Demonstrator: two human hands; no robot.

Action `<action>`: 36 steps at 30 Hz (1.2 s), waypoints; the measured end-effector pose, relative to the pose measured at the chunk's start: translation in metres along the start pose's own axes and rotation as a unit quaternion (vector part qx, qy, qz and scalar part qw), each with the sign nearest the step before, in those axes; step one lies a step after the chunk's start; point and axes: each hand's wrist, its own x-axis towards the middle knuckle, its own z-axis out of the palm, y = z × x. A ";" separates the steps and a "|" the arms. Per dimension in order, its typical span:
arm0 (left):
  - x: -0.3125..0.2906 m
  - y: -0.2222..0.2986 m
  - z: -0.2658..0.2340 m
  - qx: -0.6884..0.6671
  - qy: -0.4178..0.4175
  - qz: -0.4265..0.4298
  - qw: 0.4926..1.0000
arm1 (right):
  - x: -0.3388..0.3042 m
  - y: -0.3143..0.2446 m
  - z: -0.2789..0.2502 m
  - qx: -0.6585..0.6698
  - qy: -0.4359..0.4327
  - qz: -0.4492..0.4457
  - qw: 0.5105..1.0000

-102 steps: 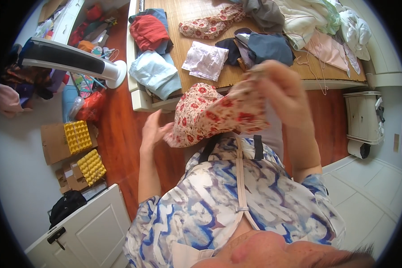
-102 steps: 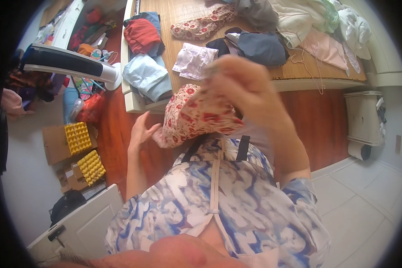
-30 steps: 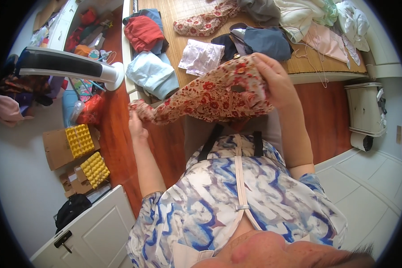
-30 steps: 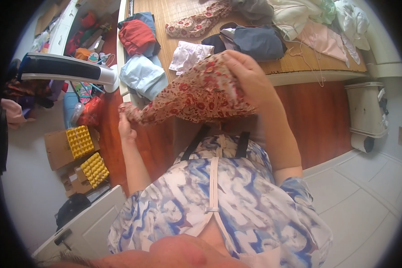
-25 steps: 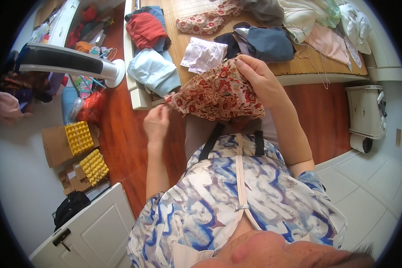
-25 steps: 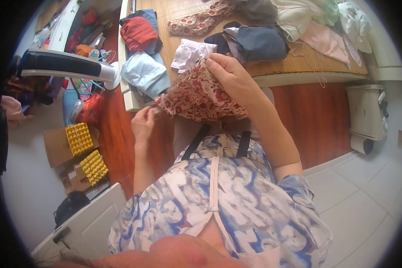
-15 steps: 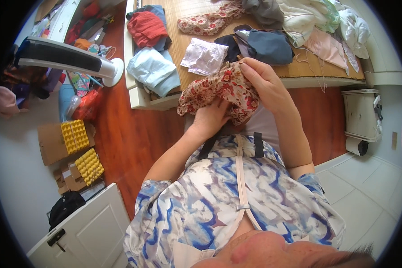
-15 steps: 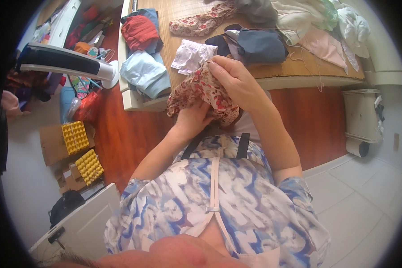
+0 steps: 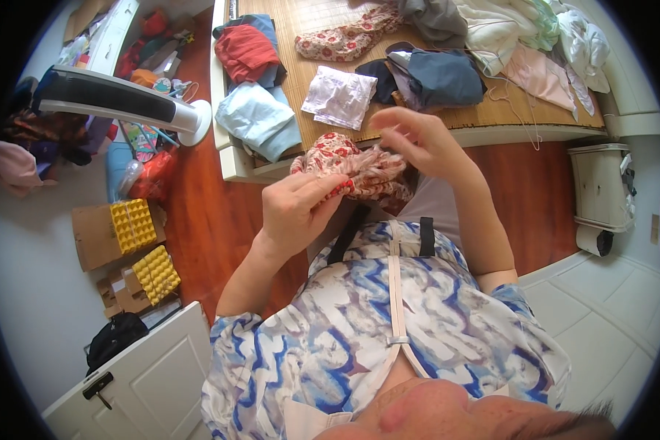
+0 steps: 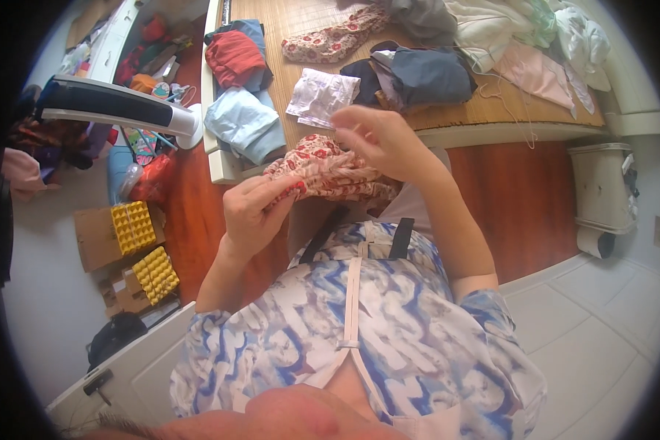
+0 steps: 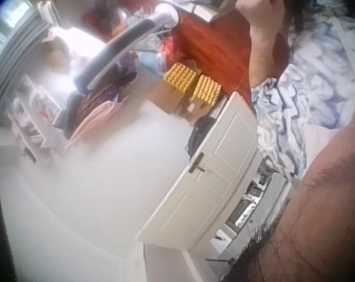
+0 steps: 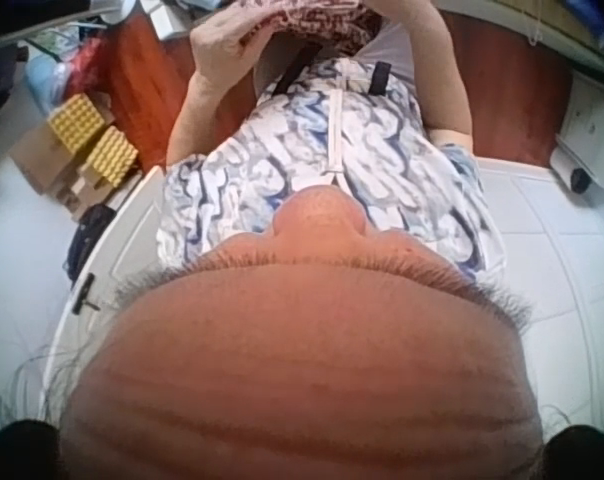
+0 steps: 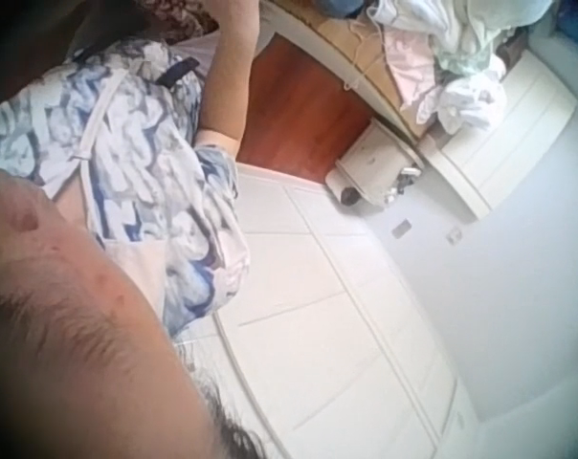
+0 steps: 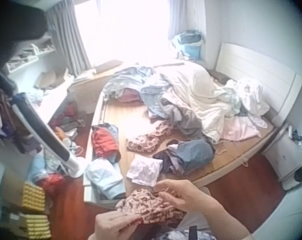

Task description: The person folds a pair of grey shorts, a purple undergarment, and a floral patterned dress by hand while seated next to a bed.

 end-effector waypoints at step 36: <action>0.037 -0.015 -0.048 0.225 0.048 0.038 0.972 | -0.044 -0.008 -0.062 0.181 0.352 -0.015 0.918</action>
